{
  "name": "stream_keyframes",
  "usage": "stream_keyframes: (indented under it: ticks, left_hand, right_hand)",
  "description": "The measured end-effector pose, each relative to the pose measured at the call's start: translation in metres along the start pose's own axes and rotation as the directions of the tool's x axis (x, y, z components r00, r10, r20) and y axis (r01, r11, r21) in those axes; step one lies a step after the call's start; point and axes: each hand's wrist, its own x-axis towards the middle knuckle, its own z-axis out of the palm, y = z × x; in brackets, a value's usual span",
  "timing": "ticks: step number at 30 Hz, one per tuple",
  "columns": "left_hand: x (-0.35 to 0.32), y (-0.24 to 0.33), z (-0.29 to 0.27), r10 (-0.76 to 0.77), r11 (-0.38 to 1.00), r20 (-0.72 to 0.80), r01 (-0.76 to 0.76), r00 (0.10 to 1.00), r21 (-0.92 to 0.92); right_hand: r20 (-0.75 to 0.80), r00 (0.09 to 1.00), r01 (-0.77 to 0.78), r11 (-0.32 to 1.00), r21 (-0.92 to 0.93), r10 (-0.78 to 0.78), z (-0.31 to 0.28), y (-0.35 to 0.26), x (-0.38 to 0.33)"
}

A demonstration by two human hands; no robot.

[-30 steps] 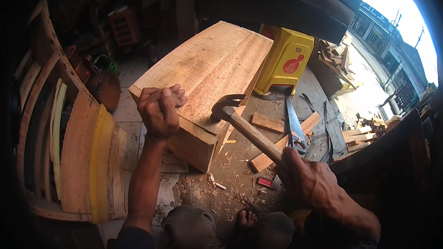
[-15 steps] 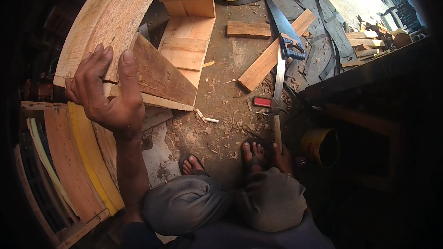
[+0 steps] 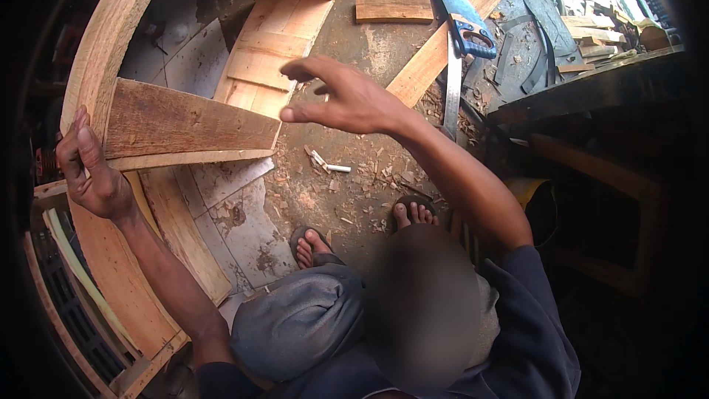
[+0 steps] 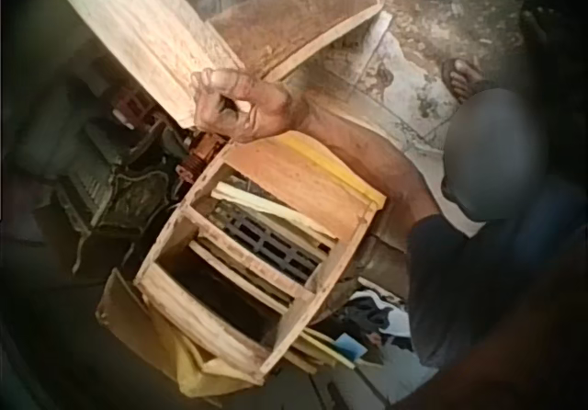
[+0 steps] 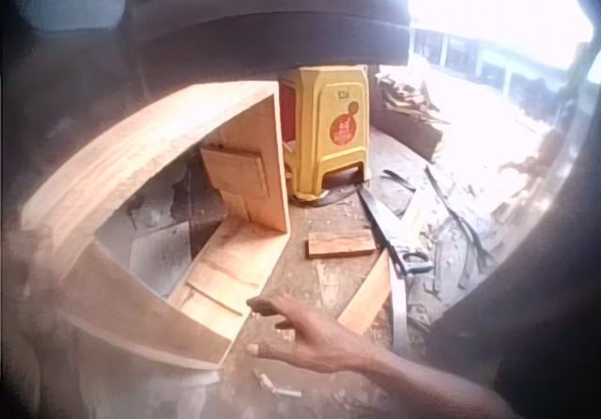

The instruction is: The person assembles a wooden box by cutting a plank with a hand saw, then nailing the pieces together with a hammer and nails. The person works on the floor in a cluttered workshop.

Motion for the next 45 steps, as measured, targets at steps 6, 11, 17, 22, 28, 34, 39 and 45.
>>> stream_keyframes:
  ticks: [6,11,17,22,28,34,39,45]
  left_hand:
    - [0.000,0.014,0.028,-0.095,0.989,-0.170,0.074,0.981,-0.130]
    - [-0.007,0.004,0.012,-0.034,0.993,-0.116,0.021,0.993,-0.112]
    - [-0.007,-0.003,-0.003,0.018,0.997,-0.035,-0.021,0.999,-0.074]
    - [-0.003,-0.009,-0.026,-0.025,0.994,0.047,0.030,0.999,-0.110]
    - [-0.027,0.017,0.005,0.136,0.979,-0.075,-0.123,0.988,0.163]
    - [-0.162,0.107,0.030,-0.020,0.962,0.210,-0.039,0.978,0.270]
    - [-0.199,0.108,0.059,-0.441,0.812,0.597,0.581,0.670,-0.052]
    - [-0.214,0.103,0.074,-0.568,0.282,0.762,0.943,0.312,-0.176]
  right_hand:
    - [0.436,0.797,0.125,0.820,0.558,-0.419,0.033,-0.085,0.177]
    - [0.584,0.735,-0.058,0.827,0.560,-0.344,0.076,-0.105,0.164]
    - [0.439,0.864,-0.012,0.861,0.508,-0.247,0.072,-0.115,0.134]
    - [-0.009,0.867,0.497,0.867,-0.024,-0.498,0.080,-0.087,0.091]
    - [0.332,0.940,0.137,0.799,-0.585,0.082,0.055,0.155,-0.082]
    - [0.290,0.949,0.130,0.682,-0.719,0.124,0.063,0.180,-0.147]
    - [0.173,0.969,-0.001,0.703,-0.711,0.177,0.077,0.182,-0.146]
    - [-0.109,0.942,-0.278,0.919,0.278,0.318,0.082,0.101,-0.106]
